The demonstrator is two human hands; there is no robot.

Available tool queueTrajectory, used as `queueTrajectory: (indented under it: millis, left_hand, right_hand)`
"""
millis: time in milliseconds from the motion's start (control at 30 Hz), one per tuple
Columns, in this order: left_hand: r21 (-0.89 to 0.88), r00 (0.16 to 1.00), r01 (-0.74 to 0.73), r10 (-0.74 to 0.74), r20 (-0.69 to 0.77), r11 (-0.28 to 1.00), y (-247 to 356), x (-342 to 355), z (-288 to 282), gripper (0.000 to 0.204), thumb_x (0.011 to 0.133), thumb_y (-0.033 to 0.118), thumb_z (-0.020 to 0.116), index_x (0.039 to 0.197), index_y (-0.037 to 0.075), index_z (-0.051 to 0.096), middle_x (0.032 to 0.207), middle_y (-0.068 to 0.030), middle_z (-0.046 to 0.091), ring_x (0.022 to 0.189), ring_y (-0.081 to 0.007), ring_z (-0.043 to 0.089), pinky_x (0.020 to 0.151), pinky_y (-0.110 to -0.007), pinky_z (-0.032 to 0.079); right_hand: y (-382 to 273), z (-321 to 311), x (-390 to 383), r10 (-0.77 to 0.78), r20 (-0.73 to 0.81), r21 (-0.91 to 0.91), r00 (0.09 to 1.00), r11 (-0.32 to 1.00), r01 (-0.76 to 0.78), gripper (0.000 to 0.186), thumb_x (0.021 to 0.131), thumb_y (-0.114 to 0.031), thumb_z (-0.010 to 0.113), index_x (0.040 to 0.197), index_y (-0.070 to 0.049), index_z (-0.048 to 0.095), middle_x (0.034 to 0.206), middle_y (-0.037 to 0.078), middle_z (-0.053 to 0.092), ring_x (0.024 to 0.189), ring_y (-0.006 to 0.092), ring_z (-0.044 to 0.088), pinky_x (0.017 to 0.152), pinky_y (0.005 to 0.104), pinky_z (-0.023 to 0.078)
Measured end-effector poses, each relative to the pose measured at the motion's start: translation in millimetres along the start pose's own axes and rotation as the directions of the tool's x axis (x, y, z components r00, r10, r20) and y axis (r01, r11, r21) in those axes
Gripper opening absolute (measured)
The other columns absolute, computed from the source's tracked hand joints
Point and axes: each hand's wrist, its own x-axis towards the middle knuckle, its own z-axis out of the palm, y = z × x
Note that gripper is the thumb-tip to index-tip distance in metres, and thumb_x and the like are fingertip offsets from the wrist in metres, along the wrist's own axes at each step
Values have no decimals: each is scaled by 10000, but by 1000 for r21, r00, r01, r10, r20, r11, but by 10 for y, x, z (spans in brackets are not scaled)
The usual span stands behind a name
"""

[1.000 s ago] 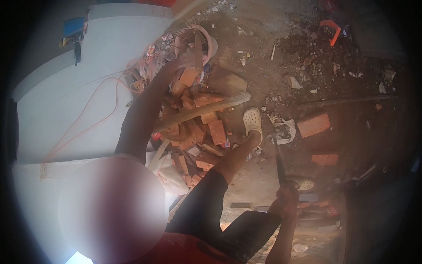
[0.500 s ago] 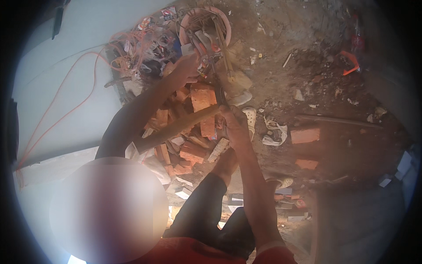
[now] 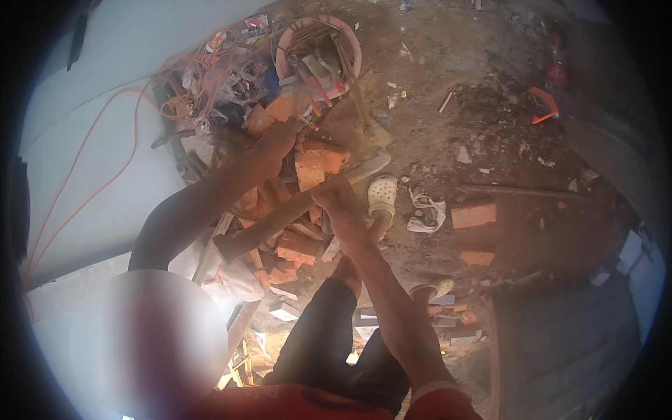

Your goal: The person prepares a small tile by wetting it in a bucket, then places it into a gap in a tiled wall and taps it with a hammer to fit. The person also moves a long white tile aside to access the work area.

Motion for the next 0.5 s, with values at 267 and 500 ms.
queueTrajectory:
  millis: [267,500]
  left_hand:
    - [-2,982,-163,163,99,987,559,713,-446,119,975,138,618,963,21,601,751,-49,582,565,-175,559,511,-325,471]
    - [45,965,-236,229,129,971,622,614,-465,140,962,169,668,1009,41,639,770,-14,615,589,-89,563,504,-238,469]
  right_hand:
    - [-652,283,1142,-358,32,-370,933,863,344,609,898,-268,711,1334,83,472,940,71,611,831,155,598,706,317,503]
    - [-1080,254,1614,-447,-152,-774,882,609,175,825,892,-340,703,1431,162,331,1328,390,517,1158,497,615,943,509,538]
